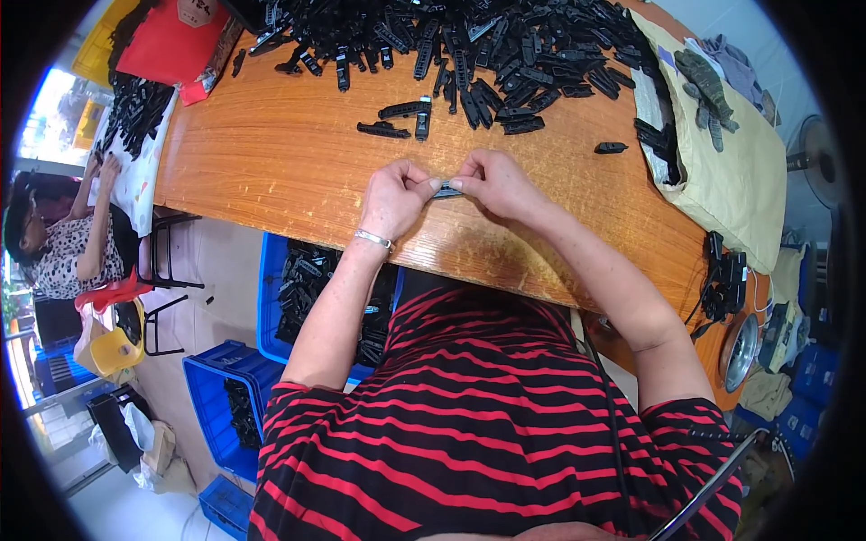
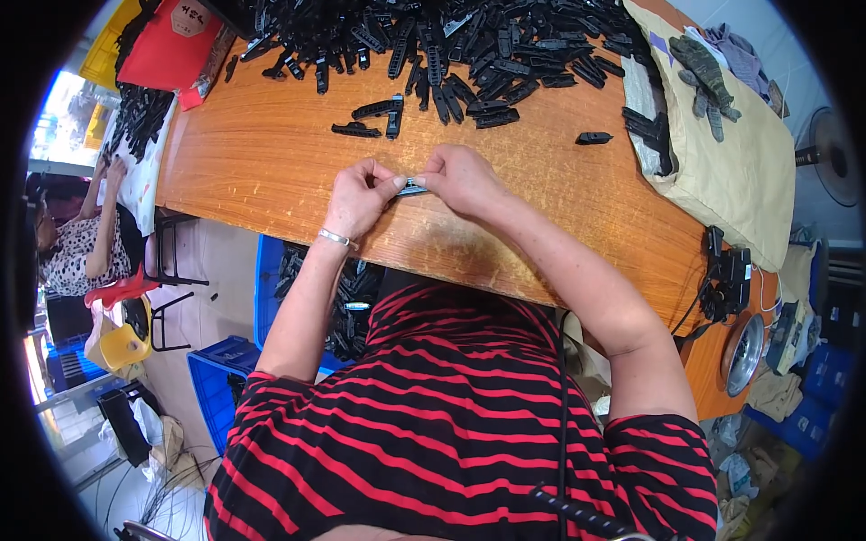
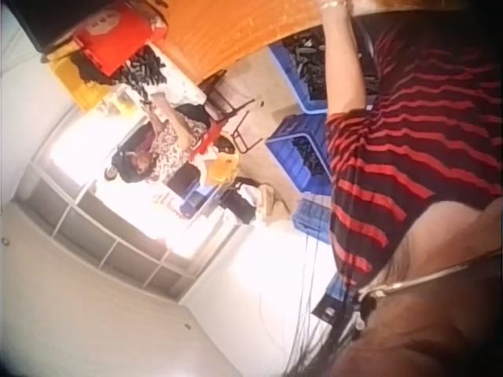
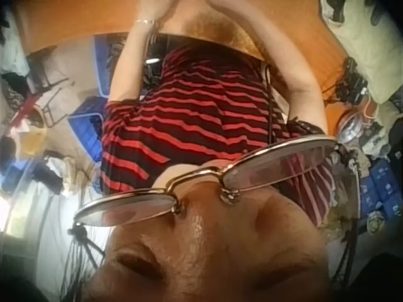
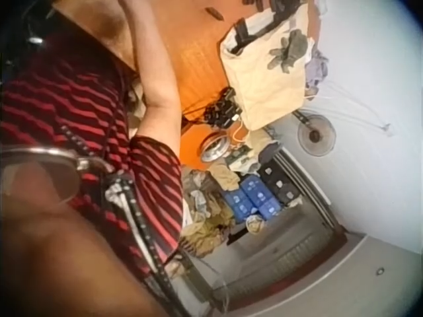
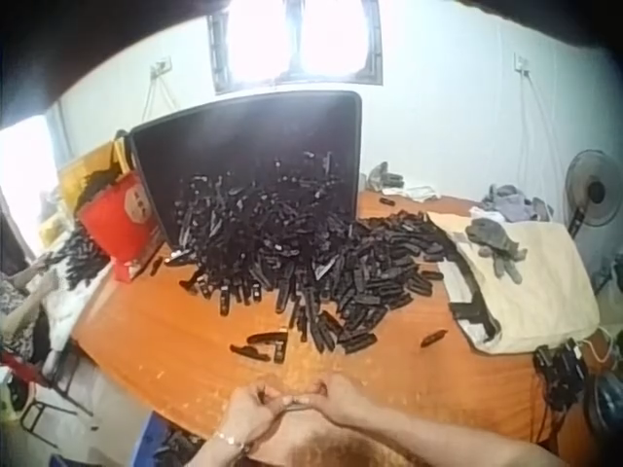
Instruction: Assembling small black plastic components and then putting a large pile of them into a paper bag.
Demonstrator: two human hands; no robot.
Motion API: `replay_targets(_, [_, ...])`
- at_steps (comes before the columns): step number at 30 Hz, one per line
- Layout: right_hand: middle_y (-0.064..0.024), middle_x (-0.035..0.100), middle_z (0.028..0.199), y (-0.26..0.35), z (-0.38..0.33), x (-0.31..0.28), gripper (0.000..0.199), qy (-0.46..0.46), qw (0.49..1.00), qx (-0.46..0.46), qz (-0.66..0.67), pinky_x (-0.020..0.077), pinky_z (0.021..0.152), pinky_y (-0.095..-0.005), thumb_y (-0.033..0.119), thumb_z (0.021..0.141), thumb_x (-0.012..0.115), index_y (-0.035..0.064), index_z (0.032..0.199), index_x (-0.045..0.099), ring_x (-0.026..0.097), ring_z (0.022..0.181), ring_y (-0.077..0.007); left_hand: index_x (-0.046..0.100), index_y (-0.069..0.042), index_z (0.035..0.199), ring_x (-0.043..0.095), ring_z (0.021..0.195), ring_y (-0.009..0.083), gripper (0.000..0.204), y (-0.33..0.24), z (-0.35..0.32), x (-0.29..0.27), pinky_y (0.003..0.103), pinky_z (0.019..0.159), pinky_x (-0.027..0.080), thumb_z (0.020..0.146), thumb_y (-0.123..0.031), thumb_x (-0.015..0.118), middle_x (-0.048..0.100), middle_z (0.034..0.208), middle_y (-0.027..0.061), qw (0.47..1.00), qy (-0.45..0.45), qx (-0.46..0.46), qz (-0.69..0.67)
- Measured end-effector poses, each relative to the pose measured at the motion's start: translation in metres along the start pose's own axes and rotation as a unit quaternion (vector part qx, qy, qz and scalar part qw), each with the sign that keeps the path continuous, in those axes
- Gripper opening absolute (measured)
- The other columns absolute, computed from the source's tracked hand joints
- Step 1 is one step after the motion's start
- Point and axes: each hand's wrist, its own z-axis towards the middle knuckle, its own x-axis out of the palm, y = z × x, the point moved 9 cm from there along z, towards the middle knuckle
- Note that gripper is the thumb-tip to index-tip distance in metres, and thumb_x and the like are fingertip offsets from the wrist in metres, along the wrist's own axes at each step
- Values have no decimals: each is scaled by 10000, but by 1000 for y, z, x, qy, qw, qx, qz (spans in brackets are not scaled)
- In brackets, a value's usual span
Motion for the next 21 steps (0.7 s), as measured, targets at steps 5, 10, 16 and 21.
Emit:
replay_targets(5, [-125,658,751,12,11,-7,273,29,995,13,-96,488,648,-385,270,756,769,39,803,632,633,708,-268,635,-40,767,605,635,195,215,1,10,-1,327,621,482,757,-211,764,628,667,79,997,27,-6,76])
replay_targets(10, [-129,662,753,18,7,-10,290,25,985,-1,-171,486,655,-405,302,740,781,58,784,632,636,731,-299,593,-58,809,617,706,271,227,-17,-1,1,382,656,487,772,-226,742,624,722,106,991,22,24,129])
replay_targets(16, [-96,622,695,20,11,-10,313,8,983,-15,-183,455,586,-379,311,758,769,54,755,590,580,635,-246,577,-91,912,621,856,309,270,-21,3,-4,421,731,488,784,-271,732,617,908,120,976,1,38,216])
replay_targets(21, [-99,590,703,24,-3,-10,261,-55,986,-143,-71,449,577,-362,202,752,768,34,757,569,568,637,-256,641,-86,961,630,846,297,325,-33,-14,-8,402,717,499,767,-324,748,616,925,116,973,-48,129,184])
